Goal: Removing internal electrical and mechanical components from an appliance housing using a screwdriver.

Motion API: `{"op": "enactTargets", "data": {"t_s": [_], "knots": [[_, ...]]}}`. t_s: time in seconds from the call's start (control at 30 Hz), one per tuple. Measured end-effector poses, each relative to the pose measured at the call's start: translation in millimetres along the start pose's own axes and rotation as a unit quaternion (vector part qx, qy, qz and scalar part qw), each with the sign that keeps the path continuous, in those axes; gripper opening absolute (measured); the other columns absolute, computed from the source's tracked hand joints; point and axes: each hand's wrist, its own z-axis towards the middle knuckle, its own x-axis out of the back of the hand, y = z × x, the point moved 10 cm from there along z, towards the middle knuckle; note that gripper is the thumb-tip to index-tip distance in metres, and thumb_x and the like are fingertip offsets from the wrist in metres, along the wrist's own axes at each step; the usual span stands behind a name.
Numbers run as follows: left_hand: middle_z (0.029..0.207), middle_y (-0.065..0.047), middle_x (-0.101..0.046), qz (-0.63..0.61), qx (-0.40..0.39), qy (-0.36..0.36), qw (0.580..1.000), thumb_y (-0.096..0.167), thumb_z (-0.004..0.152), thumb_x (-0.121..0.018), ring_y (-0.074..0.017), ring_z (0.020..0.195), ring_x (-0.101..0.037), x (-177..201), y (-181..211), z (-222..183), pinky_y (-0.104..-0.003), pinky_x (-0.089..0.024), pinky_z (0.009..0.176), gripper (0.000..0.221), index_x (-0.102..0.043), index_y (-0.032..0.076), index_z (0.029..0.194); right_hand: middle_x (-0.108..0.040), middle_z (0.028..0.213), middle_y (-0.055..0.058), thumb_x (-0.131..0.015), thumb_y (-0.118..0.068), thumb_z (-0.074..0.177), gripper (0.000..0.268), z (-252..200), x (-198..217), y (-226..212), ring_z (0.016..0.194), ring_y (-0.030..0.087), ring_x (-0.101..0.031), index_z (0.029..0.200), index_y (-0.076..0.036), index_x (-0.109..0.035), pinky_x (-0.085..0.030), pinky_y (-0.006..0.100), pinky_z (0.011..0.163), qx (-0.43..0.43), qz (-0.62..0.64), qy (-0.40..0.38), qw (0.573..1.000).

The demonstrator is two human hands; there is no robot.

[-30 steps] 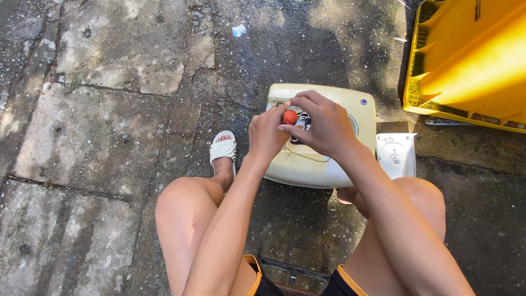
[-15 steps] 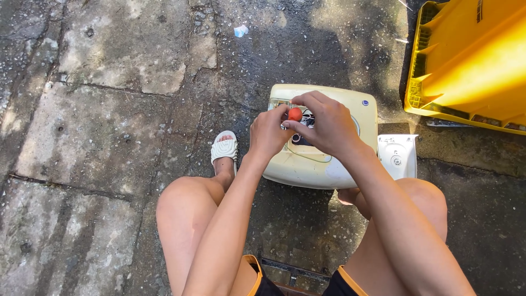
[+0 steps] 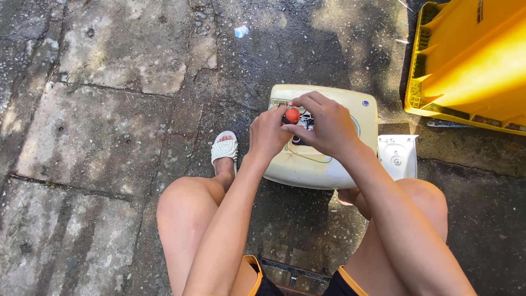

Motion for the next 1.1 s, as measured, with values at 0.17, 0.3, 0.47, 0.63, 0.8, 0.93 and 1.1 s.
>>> {"op": "enactTargets", "data": {"t_s": [0.17,0.3,0.47,0.63,0.8,0.93,1.1], "knots": [[0.09,-0.007,-0.066,0.019,-0.01,0.013,1.0,0.032,0.081,-0.07,-0.0419,0.095,-0.07,-2.6,2.0,-0.4,-0.056,-0.054,0.09,0.021,-0.064,0.021,0.098,-0.073,0.104,0.008,-0.085,-0.022,0.086,0.031,0.5,-5.5,10.4,0.098,0.035,-0.073,0.113,-0.012,-0.073,-0.058,0.051,0.084,-0.013,-0.018,0.028,0.999],[0.1,-0.006,-0.071,0.019,-0.007,-0.013,1.0,0.028,0.083,-0.074,-0.0406,0.105,-0.07,3.8,3.9,-3.4,-0.056,-0.053,0.098,0.025,-0.065,0.02,0.105,-0.075,0.107,0.009,-0.08,-0.01,0.09,0.028,3.0,-8.9,14.3,0.103,0.039,-0.072,0.116,-0.011,-0.072,-0.057,0.051,0.09,0.007,0.035,0.013,0.999],[0.093,-0.008,-0.074,0.021,-0.012,0.014,1.0,0.027,0.082,-0.07,-0.0381,0.099,-0.072,3.8,0.2,-4.1,-0.051,-0.051,0.093,0.02,-0.06,0.016,0.096,-0.074,0.112,0.014,-0.086,-0.017,0.085,0.038,2.7,2.6,-1.8,0.107,0.04,-0.071,0.118,-0.008,-0.07,-0.056,0.053,0.09,0.003,0.033,0.016,0.999],[0.087,-0.01,-0.07,0.035,-0.026,0.05,0.998,0.03,0.082,-0.068,-0.0385,0.094,-0.072,-3.7,0.9,-1.8,-0.05,-0.05,0.09,0.022,-0.054,0.015,0.091,-0.072,0.101,0.011,-0.086,-0.016,0.087,0.035,2.3,-1.0,2.9,0.102,0.037,-0.072,0.117,-0.008,-0.07,-0.057,0.051,0.088,-0.004,0.019,0.028,0.999],[0.104,-0.008,-0.074,0.017,-0.032,0.008,0.999,0.022,0.079,-0.076,-0.0362,0.107,-0.07,14.3,18.2,-9.5,-0.052,-0.052,0.092,0.03,-0.062,0.016,0.105,-0.074,0.1,0.014,-0.078,-0.001,0.087,0.033,4.6,-2.7,0.2,0.106,0.043,-0.071,0.118,-0.007,-0.068,-0.055,0.056,0.09,0.019,0.066,0.006,0.998],[0.093,0.002,-0.074,0.024,-0.01,0.012,1.0,0.031,0.078,-0.074,-0.0297,0.1,-0.073,1.2,-3.2,-1.0,-0.047,-0.052,0.09,0.025,-0.065,0.021,0.099,-0.073,0.108,0.017,-0.076,0.001,0.086,0.038,2.8,1.6,-6.8,0.111,0.044,-0.069,0.122,-0.005,-0.066,-0.054,0.056,0.093,0.019,0.088,-0.005,0.996],[0.083,-0.002,-0.068,0.027,-0.013,0.048,0.998,0.03,0.076,-0.072,-0.0317,0.092,-0.072,-2.8,-7.8,1.5,-0.046,-0.051,0.089,0.025,-0.061,0.019,0.095,-0.072,0.109,0.016,-0.085,-0.013,0.084,0.043,0.3,3.5,1.5,0.11,0.038,-0.071,0.122,-0.005,-0.067,-0.055,0.052,0.093,-0.015,0.047,0.011,0.999]]}}
